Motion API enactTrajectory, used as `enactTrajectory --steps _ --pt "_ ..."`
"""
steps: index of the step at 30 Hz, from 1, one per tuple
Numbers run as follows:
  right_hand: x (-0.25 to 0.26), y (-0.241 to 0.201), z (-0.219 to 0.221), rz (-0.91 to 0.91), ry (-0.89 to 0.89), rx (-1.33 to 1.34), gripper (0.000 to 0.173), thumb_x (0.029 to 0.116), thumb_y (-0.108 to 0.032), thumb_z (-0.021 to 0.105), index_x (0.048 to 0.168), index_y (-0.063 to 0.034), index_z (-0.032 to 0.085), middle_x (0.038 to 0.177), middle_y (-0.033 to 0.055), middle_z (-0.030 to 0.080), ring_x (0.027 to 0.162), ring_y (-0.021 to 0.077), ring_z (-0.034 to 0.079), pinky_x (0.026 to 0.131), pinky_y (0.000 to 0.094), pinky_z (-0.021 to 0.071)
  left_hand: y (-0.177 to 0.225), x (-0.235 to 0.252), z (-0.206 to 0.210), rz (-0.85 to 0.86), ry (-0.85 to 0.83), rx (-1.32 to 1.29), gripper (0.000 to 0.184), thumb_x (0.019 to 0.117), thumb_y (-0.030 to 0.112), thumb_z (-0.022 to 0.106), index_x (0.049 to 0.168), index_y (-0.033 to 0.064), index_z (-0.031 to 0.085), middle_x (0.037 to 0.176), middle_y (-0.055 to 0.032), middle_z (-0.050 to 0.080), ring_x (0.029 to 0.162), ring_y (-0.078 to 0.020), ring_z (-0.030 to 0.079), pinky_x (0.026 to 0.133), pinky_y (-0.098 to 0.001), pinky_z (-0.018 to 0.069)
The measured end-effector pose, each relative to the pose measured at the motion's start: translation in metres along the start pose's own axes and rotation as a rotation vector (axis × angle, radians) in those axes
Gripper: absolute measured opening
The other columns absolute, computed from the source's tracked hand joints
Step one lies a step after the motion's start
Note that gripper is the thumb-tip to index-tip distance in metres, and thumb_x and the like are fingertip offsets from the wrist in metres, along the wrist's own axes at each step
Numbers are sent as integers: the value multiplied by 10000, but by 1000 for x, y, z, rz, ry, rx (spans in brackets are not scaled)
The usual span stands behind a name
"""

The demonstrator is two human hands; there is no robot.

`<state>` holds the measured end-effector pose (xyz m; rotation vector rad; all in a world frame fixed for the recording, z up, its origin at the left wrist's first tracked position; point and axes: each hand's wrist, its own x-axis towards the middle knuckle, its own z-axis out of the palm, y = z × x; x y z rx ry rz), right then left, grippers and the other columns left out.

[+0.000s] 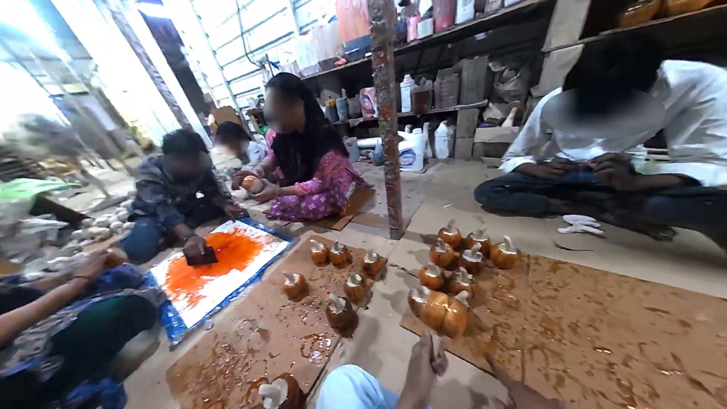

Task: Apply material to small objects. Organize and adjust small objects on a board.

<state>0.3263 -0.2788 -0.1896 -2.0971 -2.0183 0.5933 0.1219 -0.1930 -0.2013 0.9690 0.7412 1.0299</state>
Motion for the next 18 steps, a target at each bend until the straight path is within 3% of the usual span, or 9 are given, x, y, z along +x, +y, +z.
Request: enactTrajectory --steps 2,4,6,9,12,15,18 --pt "0 11 -15 108 69 130 726 978 -342 634 1621 -205 327 1042 211 733 956 448 696 871 723 477 4 -2 -1 204 8 401 392 1101 265 336 1130 -28 595 798 2 568 726 -61 559 741 -252 511" --pt "-2 24 -27 186 212 189 711 946 -269 670 1592 -163 393 1001 174 736 925 404 691 872 689 473 4 -5 2 336 39 732 388 1084 204 425 1183 -106 636 949 -150 688 874 -186 677 866 -365 568" --pt "-2 38 -34 258 302 289 702 919 -182 682 1572 -142 426 1014 162 728 918 370 687 865 643 500 -3 -8 6 475 41 922 323 1056 160 517 1173 -103 663 1104 -217 707 1028 -281 704 962 -410 566" --pt "0 59 -26 235 507 448 595 932 -161 627 1511 -89 508 961 127 699 814 262 659 760 504 553 -20 -7 11 726 31 1157 264 998 174 631 1145 -32 706 1027 -181 713 977 -299 714 912 -398 592" --pt "0 64 -27 189 612 524 539 938 -186 550 1466 -73 557 1062 117 707 930 217 667 837 432 555 -32 -6 13 831 -60 1279 227 982 168 659 1139 13 711 1026 -126 727 996 -272 718 918 -391 596" --pt "-2 56 -29 139 563 543 489 956 -203 479 1412 -99 622 1239 170 651 1116 273 634 951 477 525 -37 -9 12 788 -141 1346 233 984 131 649 1176 14 709 1059 -131 728 1024 -284 717 934 -401 592" --pt "-2 46 -23 103 517 555 463 984 -257 389 1253 -79 721 1275 151 622 1210 289 567 1025 551 434 -39 -12 11 785 -169 1381 235 976 139 655 1163 9 715 1054 -130 733 1020 -290 723 925 -411 595"
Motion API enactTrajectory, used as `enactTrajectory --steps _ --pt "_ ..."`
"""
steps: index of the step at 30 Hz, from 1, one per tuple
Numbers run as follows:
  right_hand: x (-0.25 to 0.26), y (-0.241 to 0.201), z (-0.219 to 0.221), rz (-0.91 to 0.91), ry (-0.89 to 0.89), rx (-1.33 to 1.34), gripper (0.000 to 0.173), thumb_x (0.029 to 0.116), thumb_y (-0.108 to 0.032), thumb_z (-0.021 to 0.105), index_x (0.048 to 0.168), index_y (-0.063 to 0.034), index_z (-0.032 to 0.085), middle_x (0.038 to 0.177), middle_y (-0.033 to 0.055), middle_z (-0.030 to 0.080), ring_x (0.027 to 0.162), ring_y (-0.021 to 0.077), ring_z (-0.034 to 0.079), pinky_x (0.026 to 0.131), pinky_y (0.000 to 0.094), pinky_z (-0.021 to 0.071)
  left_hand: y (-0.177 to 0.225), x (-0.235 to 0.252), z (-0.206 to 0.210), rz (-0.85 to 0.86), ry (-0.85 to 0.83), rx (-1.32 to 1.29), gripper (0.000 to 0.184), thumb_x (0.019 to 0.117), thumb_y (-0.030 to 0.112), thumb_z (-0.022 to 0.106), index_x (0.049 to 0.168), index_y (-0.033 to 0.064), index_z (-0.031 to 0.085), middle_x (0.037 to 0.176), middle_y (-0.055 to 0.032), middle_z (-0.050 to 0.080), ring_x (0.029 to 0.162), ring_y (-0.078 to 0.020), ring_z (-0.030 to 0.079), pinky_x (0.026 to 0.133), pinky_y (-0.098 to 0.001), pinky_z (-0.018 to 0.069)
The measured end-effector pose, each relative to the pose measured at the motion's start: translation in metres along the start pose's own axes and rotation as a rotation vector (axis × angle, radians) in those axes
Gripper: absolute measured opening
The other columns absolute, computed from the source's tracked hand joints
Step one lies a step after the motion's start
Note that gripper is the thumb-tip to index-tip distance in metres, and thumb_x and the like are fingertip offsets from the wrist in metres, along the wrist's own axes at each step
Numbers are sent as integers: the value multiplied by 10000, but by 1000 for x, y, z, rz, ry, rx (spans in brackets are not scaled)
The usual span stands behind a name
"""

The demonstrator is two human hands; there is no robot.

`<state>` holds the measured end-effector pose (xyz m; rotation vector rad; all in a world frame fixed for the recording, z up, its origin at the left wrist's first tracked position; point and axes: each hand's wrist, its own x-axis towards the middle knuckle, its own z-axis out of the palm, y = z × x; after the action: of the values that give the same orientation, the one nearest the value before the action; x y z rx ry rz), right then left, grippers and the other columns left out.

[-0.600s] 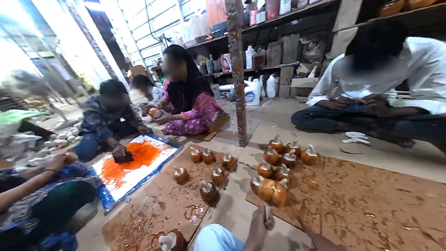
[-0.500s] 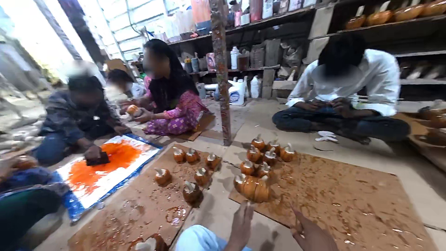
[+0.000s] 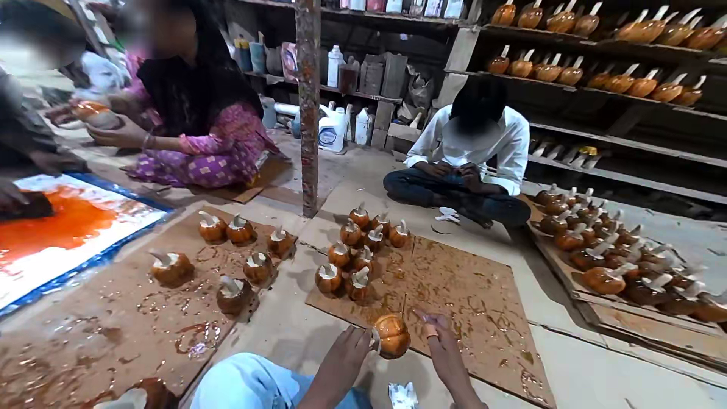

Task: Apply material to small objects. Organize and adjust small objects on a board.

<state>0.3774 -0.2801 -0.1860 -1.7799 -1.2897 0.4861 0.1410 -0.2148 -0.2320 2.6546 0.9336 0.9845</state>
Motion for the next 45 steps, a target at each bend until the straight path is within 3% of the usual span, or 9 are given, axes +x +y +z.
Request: enactTrajectory --steps 4,8,12,19,25,30,39,43,45 --pt "0 6 12 -13 -46 -67 500 1009 -404 322 1168 -108 692 1219 63 680 1230 268 582 1055 643 367 3 0 -3 17 -65 34 232 982 146 654 1174 26 705 1069 -118 727 1043 -279 713 936 -394 588" --pt "-2 -3 23 -146 -77 -267 690 1012 -639 279 1050 -169 782 1185 81 642 1182 270 562 1023 598 369 4 -3 -3 20 -136 55 219 975 69 629 1176 15 700 1078 -133 716 1047 -287 705 933 -388 584" --pt "1 -8 26 -445 -92 -440 631 1052 -601 271 976 -264 799 1186 59 680 1213 262 575 1055 569 365 5 -5 -7 24 -206 81 176 966 35 625 1124 7 697 1050 -142 710 1039 -293 706 940 -386 582" --pt "-1 -8 28 -772 -132 -563 575 1067 -583 215 1100 -391 756 1186 -17 688 1201 189 586 1103 526 339 9 -7 -4 39 -226 55 171 961 76 647 1099 -2 709 1010 -144 716 996 -292 717 916 -389 589" --pt "-8 -7 16 -542 -7 -3 736 979 -759 96 1164 -448 737 1187 -20 638 1216 172 529 1100 541 348 9 -1 -19 -110 -301 -105 202 1013 110 587 1104 -41 686 1084 -206 700 1098 -364 678 1005 -464 542" --pt "1 5 18 -199 -35 -148 710 1006 -685 213 1154 -257 760 1224 67 628 1210 256 543 1037 606 365 7 -3 -8 -3 -191 31 285 1010 262 626 1092 0 703 1025 -163 716 1021 -329 713 926 -435 587" --pt "-4 -11 30 -707 -111 -410 555 1047 -638 286 1036 -361 767 1201 -1 687 1238 205 574 1145 562 289 11 -3 -14 -84 -388 -3 212 1014 120 591 1137 -21 691 1113 -183 712 1128 -325 683 1027 -408 530" --pt "-9 -7 24 -540 33 -67 665 994 -743 149 1129 -476 743 1186 -11 650 1214 186 536 1088 536 343 8 -5 -11 -57 -220 -25 193 993 164 634 1055 -3 707 1017 -159 718 1028 -313 708 952 -409 571" --pt "-5 -4 20 -383 101 -137 657 1007 -711 186 1111 -431 771 1160 13 657 1174 229 551 1019 565 384 7 -6 -8 -17 -144 37 231 987 232 650 1028 11 704 971 -146 719 975 -304 723 900 -405 595"
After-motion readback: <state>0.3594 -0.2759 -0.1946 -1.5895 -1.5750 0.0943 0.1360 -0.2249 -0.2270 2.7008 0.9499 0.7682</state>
